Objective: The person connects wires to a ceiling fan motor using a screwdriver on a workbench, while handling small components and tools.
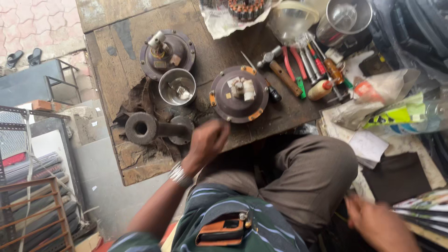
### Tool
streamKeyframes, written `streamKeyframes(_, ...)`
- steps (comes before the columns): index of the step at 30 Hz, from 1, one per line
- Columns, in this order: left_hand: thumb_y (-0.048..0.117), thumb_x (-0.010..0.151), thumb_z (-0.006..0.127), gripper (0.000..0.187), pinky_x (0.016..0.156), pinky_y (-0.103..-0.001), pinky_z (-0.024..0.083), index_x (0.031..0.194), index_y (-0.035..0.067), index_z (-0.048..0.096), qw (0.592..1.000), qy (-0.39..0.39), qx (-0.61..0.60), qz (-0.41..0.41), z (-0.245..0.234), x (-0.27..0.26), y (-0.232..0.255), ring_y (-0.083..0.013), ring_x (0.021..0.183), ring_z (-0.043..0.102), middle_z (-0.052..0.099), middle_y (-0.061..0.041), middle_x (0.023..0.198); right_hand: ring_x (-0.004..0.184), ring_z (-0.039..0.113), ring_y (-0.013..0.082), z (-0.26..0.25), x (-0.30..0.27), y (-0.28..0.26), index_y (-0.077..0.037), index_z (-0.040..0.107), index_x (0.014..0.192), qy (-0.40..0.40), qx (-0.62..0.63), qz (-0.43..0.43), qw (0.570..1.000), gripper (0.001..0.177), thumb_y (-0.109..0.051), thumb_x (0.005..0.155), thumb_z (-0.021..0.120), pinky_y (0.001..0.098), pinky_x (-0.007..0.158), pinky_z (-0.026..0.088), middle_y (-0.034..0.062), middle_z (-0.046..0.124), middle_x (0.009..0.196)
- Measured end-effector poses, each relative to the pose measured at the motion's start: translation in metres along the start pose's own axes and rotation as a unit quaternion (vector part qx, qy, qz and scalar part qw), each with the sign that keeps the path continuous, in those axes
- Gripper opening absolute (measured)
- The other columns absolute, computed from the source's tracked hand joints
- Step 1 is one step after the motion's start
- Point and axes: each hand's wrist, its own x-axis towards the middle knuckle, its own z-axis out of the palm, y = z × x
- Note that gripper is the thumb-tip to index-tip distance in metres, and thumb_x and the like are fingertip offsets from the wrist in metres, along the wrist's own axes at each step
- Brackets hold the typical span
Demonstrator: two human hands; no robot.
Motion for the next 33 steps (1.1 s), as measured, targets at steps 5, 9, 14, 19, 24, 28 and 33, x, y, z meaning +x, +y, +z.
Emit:
streamKeyframes(5, 0.023, 0.108, 0.055, 0.051, 0.116, -0.053, 0.038, 0.152, 0.001, 0.043, 0.967, 0.249, 0.042, -0.038, 0.058, 0.065, -0.039, -0.0448, 0.137, 0.048, 0.052, -0.029, 0.146, 0.06, 0.068, 0.0293, -0.08, 0.105, -0.062, -0.011, 0.068, 0.093, 0.125, -0.035, -0.215, 0.968, 0.026, -0.035, 0.103, 0.067, 0.0432, 0.057, 0.052, 0.0108, 0.067, 0.067)
streamKeyframes(9, 0.036, 0.116, 0.041, 0.056, 0.112, -0.053, 0.035, 0.155, -0.004, 0.04, 0.97, 0.186, -0.028, -0.155, 0.083, 0.067, -0.083, -0.05, 0.138, 0.042, 0.043, -0.036, 0.153, 0.098, 0.07, 0.0393, -0.047, 0.262, -0.123, -0.006, 0.064, 0.113, 0.019, -0.08, -0.182, 0.98, 0.031, -0.024, 0.088, 0.067, 0.0552, 0.082, 0.055, 0.0199, 0.07, 0.105)
streamKeyframes(14, 0.054, 0.102, 0.04, 0.059, 0.092, -0.043, 0.059, 0.136, 0.011, 0.061, 0.908, 0.11, -0.075, -0.397, 0.059, 0.04, -0.072, -0.0315, 0.101, 0.078, 0.078, -0.021, 0.107, 0.1, 0.065, 0.046, 0.044, 0.311, -0.115, -0.005, 0.051, 0.121, 0.051, -0.065, -0.203, 0.976, 0.062, -0.025, 0.072, 0.083, 0.0548, 0.08, 0.055, 0.0248, 0.062, 0.111)
streamKeyframes(19, 0.046, 0.106, 0.046, 0.049, 0.094, -0.046, 0.052, 0.138, 0.011, 0.056, 0.937, 0.121, -0.048, -0.323, 0.061, 0.05, -0.08, -0.0353, 0.112, 0.067, 0.069, -0.02, 0.124, 0.102, 0.068, 0.0426, 0.078, 0.332, -0.109, -0.006, 0.051, 0.129, 0.106, -0.095, -0.215, 0.966, 0.054, -0.019, 0.085, 0.079, 0.0525, 0.083, 0.057, 0.0216, 0.063, 0.112)
streamKeyframes(24, 0.032, 0.106, 0.054, 0.047, 0.103, -0.043, 0.049, 0.146, 0.008, 0.054, 0.966, 0.124, -0.09, -0.21, 0.078, 0.063, -0.114, -0.034, 0.121, 0.064, 0.064, -0.022, 0.132, 0.1, 0.066, 0.0397, 0.022, 0.317, -0.111, -0.012, 0.061, 0.119, 0.163, 0.018, -0.198, 0.966, 0.044, -0.017, 0.081, 0.082, 0.0493, 0.085, 0.054, 0.0162, 0.064, 0.11)
streamKeyframes(28, 0.027, 0.102, 0.058, 0.045, 0.106, -0.038, 0.05, 0.142, 0.008, 0.059, 0.963, 0.108, -0.174, -0.174, 0.089, 0.078, -0.123, -0.0295, 0.124, 0.065, 0.065, -0.019, 0.135, 0.098, 0.067, 0.0315, -0.031, 0.28, -0.11, -0.011, 0.063, 0.118, 0.297, 0.165, -0.247, 0.907, 0.037, -0.021, 0.092, 0.087, 0.0406, 0.085, 0.055, 0.0132, 0.064, 0.107)
streamKeyframes(33, 0.022, 0.1, 0.06, 0.044, 0.108, -0.037, 0.05, 0.142, 0.009, 0.061, 0.966, 0.11, -0.184, -0.144, 0.09, 0.074, -0.119, -0.0281, 0.125, 0.066, 0.068, -0.017, 0.135, 0.109, 0.062, 0.0257, -0.051, 0.267, -0.118, -0.005, 0.049, 0.132, 0.282, 0.479, -0.367, 0.746, 0.03, -0.011, 0.115, 0.073, 0.0401, 0.094, 0.055, 0.0148, 0.06, 0.127)
